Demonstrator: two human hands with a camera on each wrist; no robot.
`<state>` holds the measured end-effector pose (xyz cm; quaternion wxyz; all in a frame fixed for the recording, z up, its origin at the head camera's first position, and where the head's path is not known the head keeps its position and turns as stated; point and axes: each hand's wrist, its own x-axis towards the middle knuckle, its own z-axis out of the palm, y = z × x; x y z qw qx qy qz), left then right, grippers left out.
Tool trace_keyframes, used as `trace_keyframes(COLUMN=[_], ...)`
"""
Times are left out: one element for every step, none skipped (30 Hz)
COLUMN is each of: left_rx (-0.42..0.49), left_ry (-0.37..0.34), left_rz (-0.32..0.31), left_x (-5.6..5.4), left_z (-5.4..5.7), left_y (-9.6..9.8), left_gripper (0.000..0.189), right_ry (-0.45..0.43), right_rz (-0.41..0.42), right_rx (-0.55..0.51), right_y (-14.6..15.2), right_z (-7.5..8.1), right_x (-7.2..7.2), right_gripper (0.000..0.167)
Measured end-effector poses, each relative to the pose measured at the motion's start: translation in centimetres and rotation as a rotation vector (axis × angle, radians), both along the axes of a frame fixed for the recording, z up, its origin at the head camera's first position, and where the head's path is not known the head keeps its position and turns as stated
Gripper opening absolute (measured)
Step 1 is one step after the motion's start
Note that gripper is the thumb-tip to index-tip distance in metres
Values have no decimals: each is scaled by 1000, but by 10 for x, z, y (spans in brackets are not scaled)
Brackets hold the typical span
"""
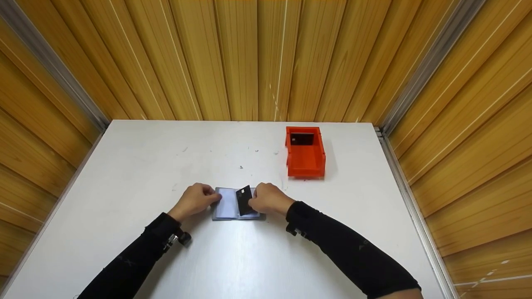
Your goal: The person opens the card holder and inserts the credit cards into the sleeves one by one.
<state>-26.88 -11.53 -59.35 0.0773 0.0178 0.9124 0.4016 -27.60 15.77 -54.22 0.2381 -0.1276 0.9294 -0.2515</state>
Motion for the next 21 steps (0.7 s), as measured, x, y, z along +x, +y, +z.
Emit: trace_keyframes(left_rx=[1,1,1,-4,-7,-11,-16,-20,-23,-25,-25,-24,-21,-17,-14,-10,-6,-1,0,3,7], left_ry=[-4,-7,-11,-32,-28,-28,-30,-29,-28,-28,-29,-35,-37,-39,-38,-36,-36,-31,-14,-9,-4], left_rz=[1,2,2,12,12,13,15,17,19,20,21,24,24,24,23,21,20,17,8,4,0], left_x=[0,0,0,2,2,2,2,3,3,3,3,3,3,3,3,3,3,3,1,1,0], left_z=[0,0,0,5,5,5,5,5,5,6,6,6,6,6,6,6,6,6,1,1,1], left_y=[0,0,1,2,2,2,3,3,3,3,3,3,3,3,3,2,2,2,1,1,0], left_gripper=[23,22,22,21,21,21,22,22,22,22,22,22,22,22,22,22,23,23,23,23,23], right_ry=[-3,-4,-6,-9,-12,-14,-17,-17,-18,-18,-15,-11,-8,-3,1,5,8,11,12,13,12], right_rz=[1,2,3,-1,-3,-4,-5,-6,-6,-6,0,6,11,17,21,25,28,29,28,27,25], right_rx=[0,0,-1,-2,-3,-5,-6,-6,-7,-8,-9,-9,-9,-10,-12,-15,-17,-17,-19,-18,-18], right_y=[0,0,0,0,-1,-1,-1,-1,-2,-2,-2,-2,-3,-3,-4,-5,-5,-5,-6,-6,-6], right_z=[0,0,0,0,0,0,0,-1,-1,-1,-2,-2,-2,-2,-2,-2,-3,-3,-3,-4,-4], right_x=[0,0,-1,-1,-1,-1,-1,-2,-2,-2,-2,-2,-2,-2,-1,-1,-2,-2,-2,-2,-3], right_gripper=[34,34,33,32,31,30,30,29,29,28,28,28,29,29,29,29,28,28,28,28,28])
